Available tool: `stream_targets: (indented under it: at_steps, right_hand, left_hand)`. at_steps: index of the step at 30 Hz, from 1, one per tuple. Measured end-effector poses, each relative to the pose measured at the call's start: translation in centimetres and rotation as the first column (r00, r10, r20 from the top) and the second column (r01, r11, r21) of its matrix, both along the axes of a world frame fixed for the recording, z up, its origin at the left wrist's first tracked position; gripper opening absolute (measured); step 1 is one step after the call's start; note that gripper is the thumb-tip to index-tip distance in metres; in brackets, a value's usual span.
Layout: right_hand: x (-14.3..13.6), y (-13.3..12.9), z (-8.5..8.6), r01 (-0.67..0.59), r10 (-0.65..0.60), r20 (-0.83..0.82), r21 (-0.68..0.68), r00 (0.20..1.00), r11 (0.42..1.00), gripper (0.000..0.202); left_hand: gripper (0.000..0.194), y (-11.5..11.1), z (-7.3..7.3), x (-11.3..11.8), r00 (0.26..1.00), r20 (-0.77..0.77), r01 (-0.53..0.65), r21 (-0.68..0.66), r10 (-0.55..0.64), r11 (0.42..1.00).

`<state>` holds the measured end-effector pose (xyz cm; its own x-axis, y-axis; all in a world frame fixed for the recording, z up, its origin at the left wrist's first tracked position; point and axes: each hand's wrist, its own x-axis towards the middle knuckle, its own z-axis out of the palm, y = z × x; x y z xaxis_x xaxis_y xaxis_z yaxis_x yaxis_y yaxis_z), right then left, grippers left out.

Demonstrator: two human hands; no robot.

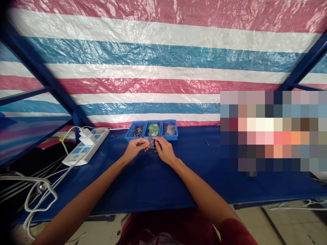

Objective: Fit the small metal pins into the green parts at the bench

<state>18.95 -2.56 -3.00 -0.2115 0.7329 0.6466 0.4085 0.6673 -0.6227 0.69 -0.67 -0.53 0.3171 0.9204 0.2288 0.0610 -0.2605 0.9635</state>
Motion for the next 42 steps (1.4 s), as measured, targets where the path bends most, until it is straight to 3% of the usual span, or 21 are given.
stream_targets:
  at_steps: [3,7,13,18,21,23,26,29,32,36,42]
  right_hand:
    - [0.03,0.22,-0.15,-0.002,0.002,-0.006,0.033,1.000,0.999,0.030]
    - [-0.04,0.37,-0.15,0.014,-0.013,-0.008,0.106,1.000,0.994,0.020]
    - [-0.10,0.28,-0.26,-0.054,0.052,0.016,0.098,0.998,0.994,0.030]
    - [-0.23,0.43,-0.49,-0.035,0.036,-0.004,0.102,0.999,0.994,0.019]
    - [-0.18,0.45,-0.34,-0.012,0.013,-0.012,0.107,1.000,0.994,0.020]
    - [-0.13,0.43,-0.23,0.006,-0.005,-0.007,0.105,1.000,0.994,0.021]
    - [-0.12,0.42,-0.24,0.024,-0.024,-0.004,0.102,1.000,0.995,0.022]
    - [-0.19,0.43,-0.38,0.033,-0.031,-0.025,0.100,0.999,0.994,0.022]
    - [-0.21,0.39,-0.38,0.054,-0.047,-0.068,0.095,0.997,0.994,0.022]
    - [-0.16,0.24,-0.13,0.050,-0.043,-0.099,0.074,0.994,0.996,0.020]
    - [-0.14,0.18,0.05,0.052,-0.045,-0.099,0.076,0.994,0.996,0.023]
  left_hand:
    - [0.030,0.04,0.05,-0.07,0.998,0.050,-0.025,-0.049,0.027,0.998]
    - [0.052,-0.20,0.34,0.05,0.997,0.072,0.034,-0.130,-0.025,0.991]
    - [0.049,-0.41,0.51,0.11,0.980,0.191,0.095,-0.222,-0.052,0.971]
    - [0.048,-0.34,0.34,0.11,0.974,0.205,0.145,-0.253,-0.093,0.957]
    - [0.041,-0.23,0.18,0.13,0.994,0.091,0.068,-0.184,-0.052,0.981]
    - [0.036,-0.21,0.15,0.06,0.999,-0.032,-0.035,-0.025,0.034,0.999]
    - [0.034,-0.41,0.32,-0.12,0.974,-0.178,-0.092,0.272,0.144,0.958]
    - [0.027,-0.71,0.54,-0.22,0.954,-0.252,-0.046,0.416,0.164,0.908]
    - [0.024,-0.74,0.40,-0.23,0.952,-0.249,-0.060,0.416,0.177,0.907]
    - [0.027,-0.31,-0.19,-0.32,0.972,-0.131,-0.148,0.295,0.193,0.944]
    - [0.020,-0.26,-0.12,-0.37,0.979,-0.158,-0.071,0.325,0.128,0.943]
